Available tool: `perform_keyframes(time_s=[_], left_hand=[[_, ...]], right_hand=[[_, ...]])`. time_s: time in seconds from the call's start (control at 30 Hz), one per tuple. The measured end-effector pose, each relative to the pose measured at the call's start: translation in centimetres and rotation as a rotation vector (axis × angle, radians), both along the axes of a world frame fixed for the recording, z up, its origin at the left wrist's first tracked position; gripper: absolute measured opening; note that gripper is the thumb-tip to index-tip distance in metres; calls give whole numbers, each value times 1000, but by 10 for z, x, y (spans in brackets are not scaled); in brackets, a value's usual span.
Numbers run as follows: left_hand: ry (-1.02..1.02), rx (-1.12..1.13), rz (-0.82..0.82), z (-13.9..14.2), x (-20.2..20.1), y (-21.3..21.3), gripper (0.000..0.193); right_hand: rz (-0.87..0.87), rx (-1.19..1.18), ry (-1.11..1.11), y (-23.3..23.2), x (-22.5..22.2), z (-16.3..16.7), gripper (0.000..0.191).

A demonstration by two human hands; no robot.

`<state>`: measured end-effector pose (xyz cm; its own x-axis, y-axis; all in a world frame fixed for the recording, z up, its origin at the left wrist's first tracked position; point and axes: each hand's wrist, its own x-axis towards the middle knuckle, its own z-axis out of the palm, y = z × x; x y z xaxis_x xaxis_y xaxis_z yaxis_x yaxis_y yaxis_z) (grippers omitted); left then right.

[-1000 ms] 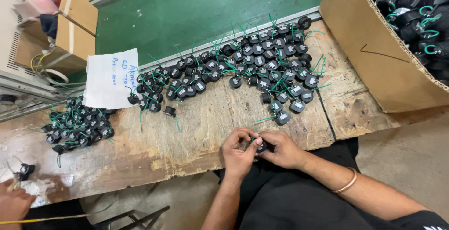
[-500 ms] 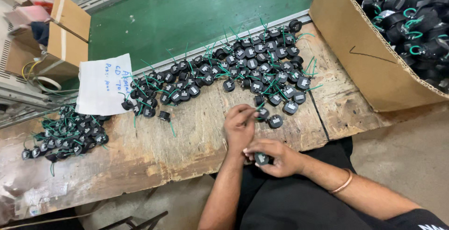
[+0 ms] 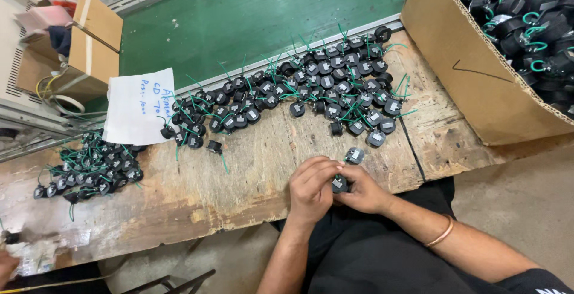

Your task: The person picks up black plug-shaped adapters with green wires from the workbench, winds each wire around the adapter body by hand, and places the coiled unit into a large cardboard box beside the bench. They repeat this cycle continuously across the episode.

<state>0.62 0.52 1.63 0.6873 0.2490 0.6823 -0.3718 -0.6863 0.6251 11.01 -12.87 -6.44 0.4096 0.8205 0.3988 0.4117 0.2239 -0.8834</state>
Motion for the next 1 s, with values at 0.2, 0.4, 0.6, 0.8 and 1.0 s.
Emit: perform_keyframes(time_s=[0.2,0.4,0.6,0.8,1.0], left_hand=[[55,-67,-121,-11,-13,21,24],[162,-988,-166,-62,-8,-7,28],[30,-821,-168,-54,3,25,18],[263,254,-183,-33,22,33,39],[127,-326,103,-62,30,34,31]], right_hand=[[-31,-240,392,-4,-4,-2,36],[-37,-141,-6,-1,-3,1,36],[64,90,33,-7,-1,10,34],[254,78,340,-8,-7,9,43],[155,80,404,-11,-4,0,33]])
